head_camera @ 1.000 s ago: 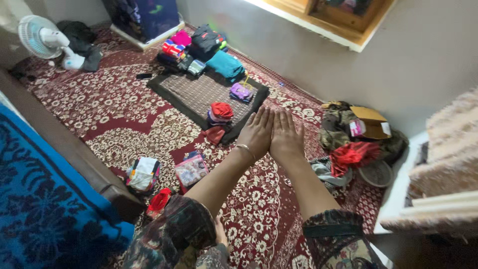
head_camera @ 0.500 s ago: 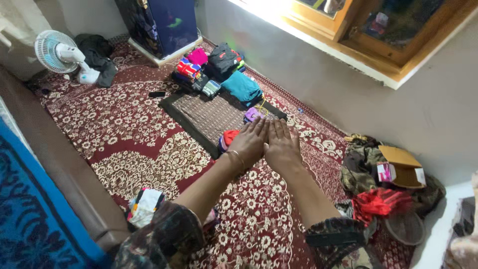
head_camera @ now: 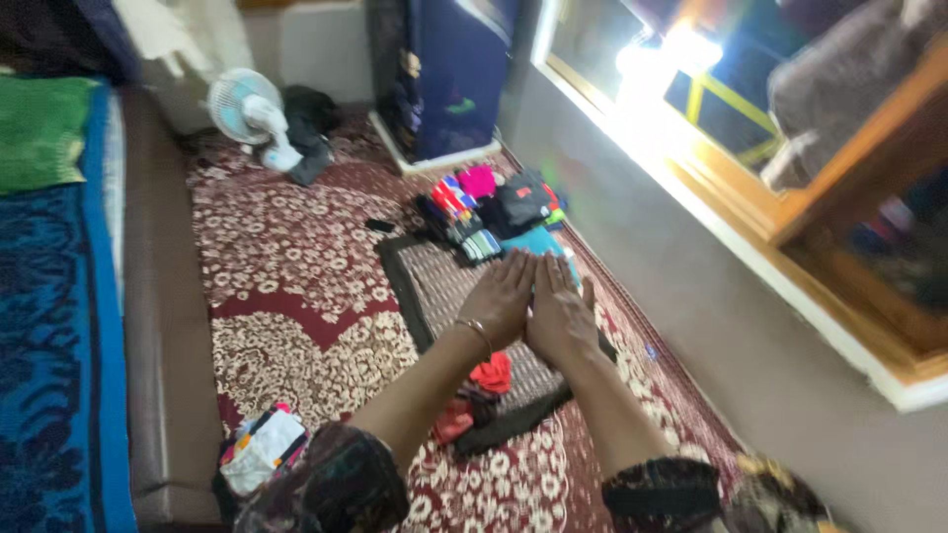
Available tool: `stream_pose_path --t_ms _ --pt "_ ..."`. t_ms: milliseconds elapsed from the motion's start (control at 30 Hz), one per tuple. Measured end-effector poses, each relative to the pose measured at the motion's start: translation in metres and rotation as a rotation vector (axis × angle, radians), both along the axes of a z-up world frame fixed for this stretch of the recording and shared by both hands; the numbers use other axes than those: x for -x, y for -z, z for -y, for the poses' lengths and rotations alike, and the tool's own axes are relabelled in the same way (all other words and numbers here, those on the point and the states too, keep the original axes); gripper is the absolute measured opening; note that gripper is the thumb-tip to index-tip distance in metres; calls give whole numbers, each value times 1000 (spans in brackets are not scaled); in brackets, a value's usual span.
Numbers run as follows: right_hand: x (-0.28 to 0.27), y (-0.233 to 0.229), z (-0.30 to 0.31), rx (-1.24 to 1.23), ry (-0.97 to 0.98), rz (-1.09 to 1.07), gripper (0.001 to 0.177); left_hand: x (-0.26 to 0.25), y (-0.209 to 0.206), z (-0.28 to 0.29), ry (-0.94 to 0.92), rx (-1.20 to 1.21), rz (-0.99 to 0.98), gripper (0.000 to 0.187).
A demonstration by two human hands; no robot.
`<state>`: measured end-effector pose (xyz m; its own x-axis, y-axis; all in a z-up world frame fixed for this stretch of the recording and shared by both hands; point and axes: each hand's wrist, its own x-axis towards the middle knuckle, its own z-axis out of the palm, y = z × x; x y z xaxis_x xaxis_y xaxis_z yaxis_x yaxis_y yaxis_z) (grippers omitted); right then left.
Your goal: The person folds various garments including pants, shirts, and sweaters on a patterned rug, then stacks and places them into a wooden wardrobe. The person also folds a black jacket and places it in the wardrobe.
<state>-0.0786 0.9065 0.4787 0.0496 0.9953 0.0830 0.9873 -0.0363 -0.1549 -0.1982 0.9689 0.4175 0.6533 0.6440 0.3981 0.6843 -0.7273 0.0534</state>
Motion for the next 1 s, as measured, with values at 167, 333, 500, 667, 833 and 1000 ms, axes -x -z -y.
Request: stream_pose_path --t_ms 167,333,500,667,833,1000 --pt "4 11 -42 -3 -85 -36 83 11 -4 -28 -71 100 15 83" --pt "11 40 -92 -30 -110 -48 81 21 0 -59 -130 145 0 82" --pt "20 65 -158 -49 -93 -43 76 29 22 -129 -142 66 -71 75" --pt "49 83 -244 -78 -47 -44 77 55 64 -229 -106 86 -94 69" --pt "92 92 -311 11 22 -60 80 84 80 -320 -105 -168 -154 68" --pt "100 100 -353 79 116 -76 79 95 76 -358 20 130 -190 70"
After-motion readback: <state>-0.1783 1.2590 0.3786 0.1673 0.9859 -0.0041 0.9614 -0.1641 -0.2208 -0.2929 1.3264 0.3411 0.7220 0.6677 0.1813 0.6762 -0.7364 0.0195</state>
